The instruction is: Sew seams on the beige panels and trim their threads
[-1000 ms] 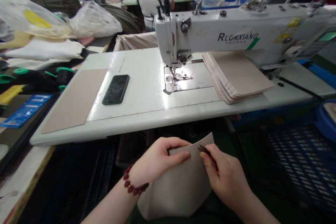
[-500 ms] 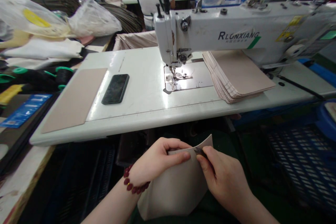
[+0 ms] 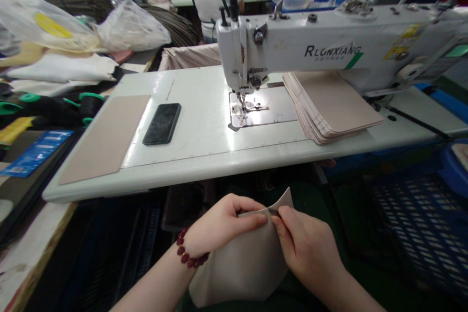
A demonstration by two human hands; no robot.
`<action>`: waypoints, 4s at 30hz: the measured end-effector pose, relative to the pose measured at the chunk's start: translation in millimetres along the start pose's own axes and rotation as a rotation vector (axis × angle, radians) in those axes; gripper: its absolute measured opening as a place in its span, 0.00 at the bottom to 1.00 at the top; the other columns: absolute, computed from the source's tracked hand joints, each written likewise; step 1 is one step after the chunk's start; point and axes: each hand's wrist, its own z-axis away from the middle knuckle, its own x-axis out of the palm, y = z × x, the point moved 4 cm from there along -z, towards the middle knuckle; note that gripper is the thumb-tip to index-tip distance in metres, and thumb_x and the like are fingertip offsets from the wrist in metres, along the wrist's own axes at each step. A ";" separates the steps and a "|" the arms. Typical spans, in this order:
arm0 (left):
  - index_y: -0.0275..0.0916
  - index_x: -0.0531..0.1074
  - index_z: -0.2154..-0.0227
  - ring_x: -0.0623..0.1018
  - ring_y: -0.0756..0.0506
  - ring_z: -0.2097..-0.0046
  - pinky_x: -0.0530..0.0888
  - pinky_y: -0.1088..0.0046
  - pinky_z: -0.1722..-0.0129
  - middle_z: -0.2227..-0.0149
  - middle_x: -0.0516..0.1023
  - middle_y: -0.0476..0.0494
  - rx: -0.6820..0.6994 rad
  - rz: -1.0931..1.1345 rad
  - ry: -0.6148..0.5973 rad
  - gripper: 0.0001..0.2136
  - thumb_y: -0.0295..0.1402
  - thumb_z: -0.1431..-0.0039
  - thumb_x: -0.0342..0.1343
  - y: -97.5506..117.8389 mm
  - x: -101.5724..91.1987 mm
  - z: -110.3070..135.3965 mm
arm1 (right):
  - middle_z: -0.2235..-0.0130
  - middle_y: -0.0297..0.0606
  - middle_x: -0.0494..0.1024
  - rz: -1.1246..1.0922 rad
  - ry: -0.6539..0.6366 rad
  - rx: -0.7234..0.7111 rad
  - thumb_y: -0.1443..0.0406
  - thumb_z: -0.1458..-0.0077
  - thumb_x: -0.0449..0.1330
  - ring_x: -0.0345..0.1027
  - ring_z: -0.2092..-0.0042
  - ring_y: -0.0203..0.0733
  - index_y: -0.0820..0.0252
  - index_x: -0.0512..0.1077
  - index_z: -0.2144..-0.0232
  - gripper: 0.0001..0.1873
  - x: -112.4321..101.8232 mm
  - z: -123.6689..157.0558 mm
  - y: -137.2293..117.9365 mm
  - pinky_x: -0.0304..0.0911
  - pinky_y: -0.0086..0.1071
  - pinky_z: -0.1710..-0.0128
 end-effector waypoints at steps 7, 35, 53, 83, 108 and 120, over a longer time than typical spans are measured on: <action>0.42 0.76 0.54 0.77 0.44 0.56 0.71 0.72 0.57 0.58 0.80 0.49 -0.001 -0.087 0.063 0.13 0.33 0.40 0.55 10.7 -4.4 5.5 | 0.74 0.30 0.70 -0.140 -0.075 0.056 0.62 0.34 0.46 0.65 0.73 0.35 0.57 0.64 0.70 0.13 -3.7 -2.1 5.5 0.48 0.31 0.73; 0.39 0.78 0.58 0.77 0.43 0.58 0.71 0.71 0.57 0.59 0.81 0.46 -0.036 0.045 0.106 0.12 0.36 0.38 0.54 1.7 2.7 5.9 | 0.72 0.32 0.72 -0.115 -0.033 0.071 0.62 0.34 0.48 0.67 0.72 0.37 0.57 0.66 0.67 0.11 -5.6 8.4 7.0 0.50 0.32 0.72; 0.39 0.79 0.63 0.77 0.44 0.60 0.71 0.73 0.60 0.64 0.81 0.48 -0.008 -0.063 0.090 0.12 0.40 0.40 0.57 7.2 4.6 3.2 | 0.74 0.31 0.70 -0.155 -0.057 0.037 0.64 0.34 0.47 0.65 0.73 0.36 0.57 0.64 0.71 0.12 -6.9 2.6 5.9 0.49 0.31 0.72; 0.41 0.78 0.54 0.77 0.43 0.56 0.71 0.72 0.56 0.58 0.82 0.47 -0.050 0.102 0.081 0.14 0.38 0.41 0.58 -1.1 -3.2 4.5 | 0.74 0.31 0.69 -0.096 0.031 0.072 0.62 0.34 0.48 0.65 0.73 0.36 0.58 0.65 0.68 0.11 -5.6 6.8 5.4 0.48 0.32 0.73; 0.42 0.78 0.57 0.77 0.44 0.56 0.70 0.73 0.56 0.59 0.81 0.49 -0.012 -0.015 0.102 0.11 0.36 0.41 0.58 7.9 0.3 2.7 | 0.72 0.31 0.71 -0.086 -0.042 0.070 0.61 0.34 0.48 0.67 0.71 0.37 0.57 0.66 0.68 0.12 -12.2 6.1 11.8 0.49 0.31 0.72; 0.38 0.78 0.57 0.77 0.43 0.57 0.71 0.72 0.57 0.58 0.80 0.46 -0.026 0.054 0.060 0.12 0.37 0.41 0.58 4.4 2.2 0.3 | 0.73 0.31 0.71 -0.050 0.011 0.055 0.62 0.35 0.48 0.66 0.72 0.37 0.58 0.66 0.67 0.11 -11.6 7.2 9.0 0.49 0.32 0.73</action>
